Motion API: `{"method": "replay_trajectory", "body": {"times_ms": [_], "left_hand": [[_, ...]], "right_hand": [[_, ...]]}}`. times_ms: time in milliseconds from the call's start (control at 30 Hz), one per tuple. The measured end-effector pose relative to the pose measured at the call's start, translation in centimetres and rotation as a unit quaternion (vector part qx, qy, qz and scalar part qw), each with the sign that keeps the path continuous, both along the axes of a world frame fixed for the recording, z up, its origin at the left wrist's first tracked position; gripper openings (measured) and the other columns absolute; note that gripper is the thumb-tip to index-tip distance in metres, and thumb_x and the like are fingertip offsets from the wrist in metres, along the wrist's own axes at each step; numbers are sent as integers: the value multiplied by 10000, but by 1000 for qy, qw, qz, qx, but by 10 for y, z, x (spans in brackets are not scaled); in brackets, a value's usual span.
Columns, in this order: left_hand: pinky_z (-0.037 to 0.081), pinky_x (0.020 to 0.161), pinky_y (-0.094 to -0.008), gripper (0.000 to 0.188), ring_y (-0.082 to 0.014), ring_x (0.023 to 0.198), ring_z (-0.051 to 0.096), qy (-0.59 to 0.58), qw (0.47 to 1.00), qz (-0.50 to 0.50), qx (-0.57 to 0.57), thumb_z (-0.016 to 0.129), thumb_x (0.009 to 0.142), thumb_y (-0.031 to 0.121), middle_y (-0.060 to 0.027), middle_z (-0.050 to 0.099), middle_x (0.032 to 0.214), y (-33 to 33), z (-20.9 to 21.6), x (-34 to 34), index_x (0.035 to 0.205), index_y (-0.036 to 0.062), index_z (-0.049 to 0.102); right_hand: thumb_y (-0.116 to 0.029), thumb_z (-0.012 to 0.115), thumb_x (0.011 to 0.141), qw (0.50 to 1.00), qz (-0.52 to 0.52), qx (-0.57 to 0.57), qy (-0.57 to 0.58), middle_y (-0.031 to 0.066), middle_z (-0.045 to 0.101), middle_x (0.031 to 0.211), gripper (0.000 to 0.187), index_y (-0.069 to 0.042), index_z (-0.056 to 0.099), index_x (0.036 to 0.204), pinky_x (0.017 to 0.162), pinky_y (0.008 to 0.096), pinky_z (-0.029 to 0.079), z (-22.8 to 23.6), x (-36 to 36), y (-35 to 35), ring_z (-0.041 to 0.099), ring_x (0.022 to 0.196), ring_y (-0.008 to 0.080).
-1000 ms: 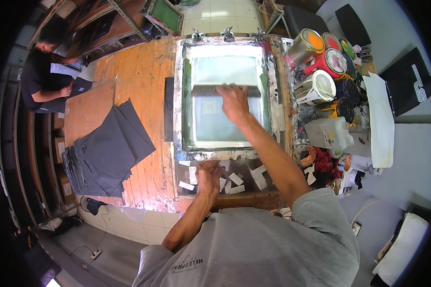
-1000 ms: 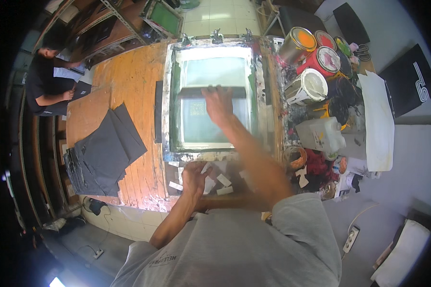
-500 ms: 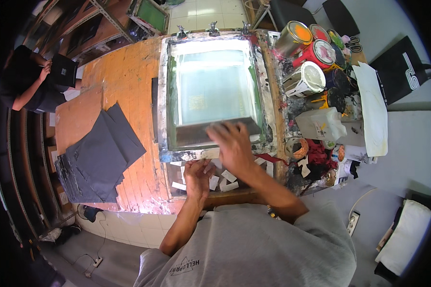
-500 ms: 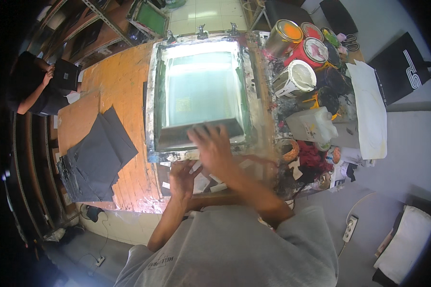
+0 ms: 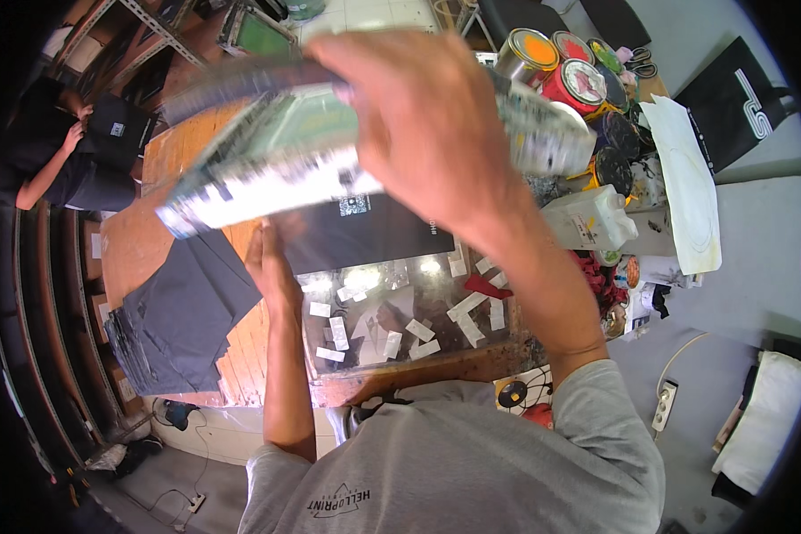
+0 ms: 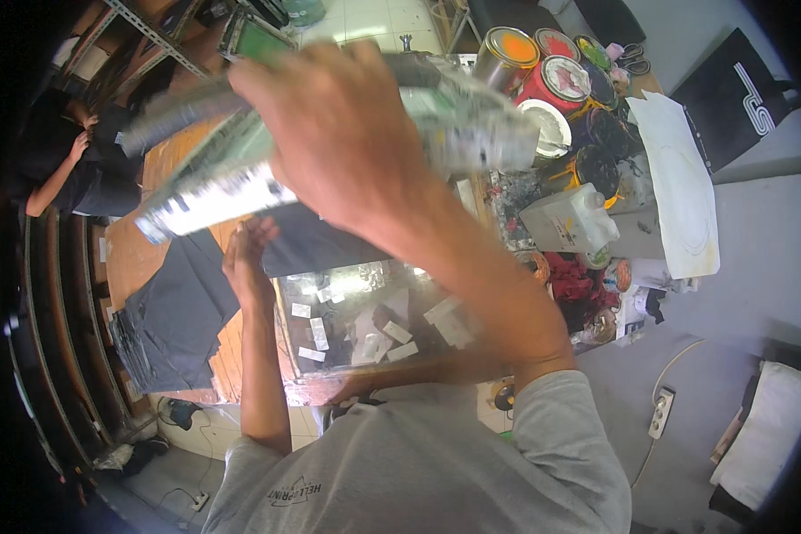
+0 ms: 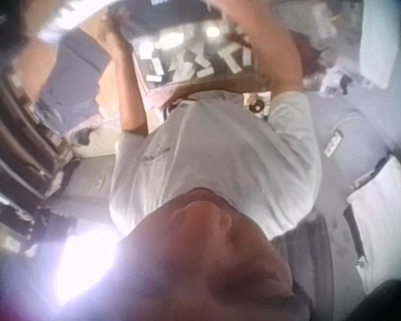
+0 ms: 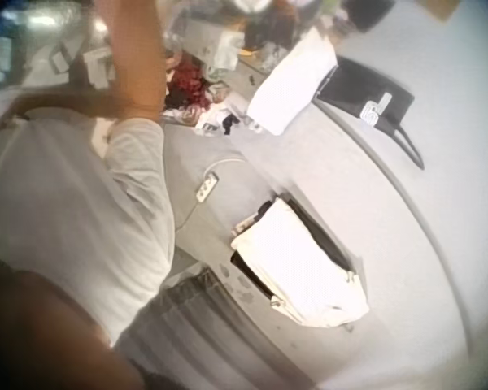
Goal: The person performs a series of screen-printing operations on black clothing panels by spreading ink across a screen with a squeegee, lifting the frame, and replacing the panels one by one.
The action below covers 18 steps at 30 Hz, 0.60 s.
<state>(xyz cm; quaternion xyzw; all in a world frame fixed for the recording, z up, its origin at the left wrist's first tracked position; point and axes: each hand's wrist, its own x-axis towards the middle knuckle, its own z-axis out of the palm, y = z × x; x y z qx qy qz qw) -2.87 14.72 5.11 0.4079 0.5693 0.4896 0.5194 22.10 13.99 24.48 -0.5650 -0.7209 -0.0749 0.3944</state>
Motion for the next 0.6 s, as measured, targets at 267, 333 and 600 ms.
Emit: {"method": "replay_trajectory", "body": {"times_ms": [267,333,600], "left_hand": [[361,967,-603,370,-341,1263,478,612,789,10,-53,748,904,384,-154,553,1211,46,-107,-26,1098,74,690],[381,961,-593,374,-342,1236,503,608,792,-8,-52,759,895,376,-166,567,1201,47,-114,-30,1091,64,695],[523,830,-472,442,-415,904,682,508,861,-11,-32,780,884,372,-265,694,946,97,-97,-130,978,-54,706]], "right_hand": [[69,556,878,973,90,-182,113,224,729,814,269,52,746,1067,668,376,609,92,38,61,710,668,250],[62,556,854,975,42,-198,95,229,749,866,302,34,769,1066,754,407,612,101,40,67,734,732,278],[-63,604,860,982,29,-184,29,164,752,908,337,-43,771,1153,837,402,557,99,58,90,709,869,284]]}}
